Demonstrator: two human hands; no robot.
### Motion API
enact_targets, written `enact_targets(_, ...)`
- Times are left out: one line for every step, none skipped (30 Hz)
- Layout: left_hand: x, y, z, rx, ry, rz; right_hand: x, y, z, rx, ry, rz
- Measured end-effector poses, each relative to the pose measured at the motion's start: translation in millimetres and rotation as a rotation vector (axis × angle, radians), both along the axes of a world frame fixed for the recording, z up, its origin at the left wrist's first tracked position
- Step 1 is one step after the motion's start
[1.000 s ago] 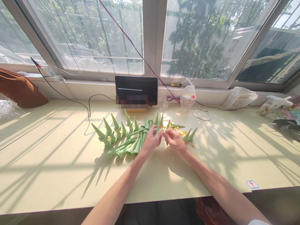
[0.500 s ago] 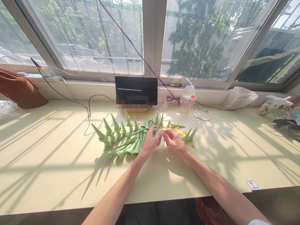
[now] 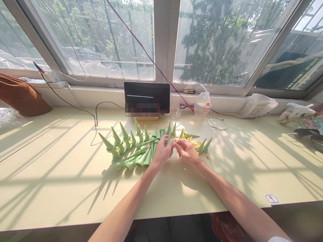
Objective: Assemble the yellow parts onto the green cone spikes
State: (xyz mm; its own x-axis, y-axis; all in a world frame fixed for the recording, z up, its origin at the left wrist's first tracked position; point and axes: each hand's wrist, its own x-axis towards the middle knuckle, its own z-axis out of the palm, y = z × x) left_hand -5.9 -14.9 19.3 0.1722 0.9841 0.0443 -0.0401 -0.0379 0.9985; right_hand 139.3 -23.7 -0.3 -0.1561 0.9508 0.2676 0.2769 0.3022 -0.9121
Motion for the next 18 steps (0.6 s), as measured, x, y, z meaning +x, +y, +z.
enact_targets(0.0,-0.3,0.2,0.001,-0.002,-0.004,0.2,-0.2,0.5,0.002,-0.016,-0.002)
enact_targets(-0.1,-0.6,0.6,0.001,-0.003,-0.008,0.5,-0.4,0.8,0.005,-0.032,-0.005)
enact_targets(-0.1,-1.0,1.2,0.000,-0.002,-0.012,0.8,-0.4,0.9,0.007,-0.046,-0.008)
enact_targets(-0.2,-1.5,1.8,-0.001,-0.002,-0.016,1.1,-0.3,0.8,0.010,-0.057,-0.012)
enact_targets(-0.2,-1.8,2.5,-0.002,0.000,-0.020,1.4,-0.1,0.5,0.012,-0.064,-0.015)
enact_targets(-0.1,-2.1,3.1,-0.004,0.002,-0.025,1.6,0.2,0.1,0.014,-0.069,-0.016)
enact_targets(0.0,-2.3,3.5,-0.005,0.004,-0.028,1.7,0.5,-0.3,0.015,-0.071,-0.019)
enact_targets(0.1,-2.3,3.8,-0.006,0.007,-0.031,1.8,0.7,-0.8,0.015,-0.074,-0.021)
enact_targets(0.2,-2.4,3.9,-0.007,0.010,-0.031,1.7,0.8,-1.2,0.016,-0.076,-0.025)
enact_targets(0.4,-2.3,3.9,-0.006,0.013,-0.029,1.5,0.9,-1.5,0.018,-0.077,-0.027)
enact_targets(0.5,-2.3,3.8,-0.005,0.014,-0.024,1.2,0.9,-1.8,0.016,-0.077,-0.027)
enact_targets(0.5,-2.4,3.6,-0.005,0.016,-0.018,1.0,0.8,-2.2,0.012,-0.073,-0.026)
enact_targets(0.5,-2.4,3.4,-0.005,0.018,-0.010,0.7,0.8,-2.5,0.006,-0.066,-0.024)
enact_targets(0.5,-2.5,3.3,-0.006,0.020,-0.001,0.6,0.8,-2.9,-0.001,-0.056,-0.021)
enact_targets(0.5,-2.5,3.1,-0.008,0.023,0.007,0.5,0.8,-3.3,-0.006,-0.045,-0.018)
enact_targets(0.4,-2.5,3.0,-0.010,0.026,0.013,0.4,0.9,-3.7,-0.007,-0.034,-0.015)
enact_targets(0.4,-2.5,2.8,-0.012,0.029,0.018,0.4,0.9,-4.0,-0.004,-0.025,-0.012)
enact_targets(0.3,-2.4,2.6,-0.012,0.031,0.022,0.5,0.9,-4.2,-0.001,-0.018,-0.008)
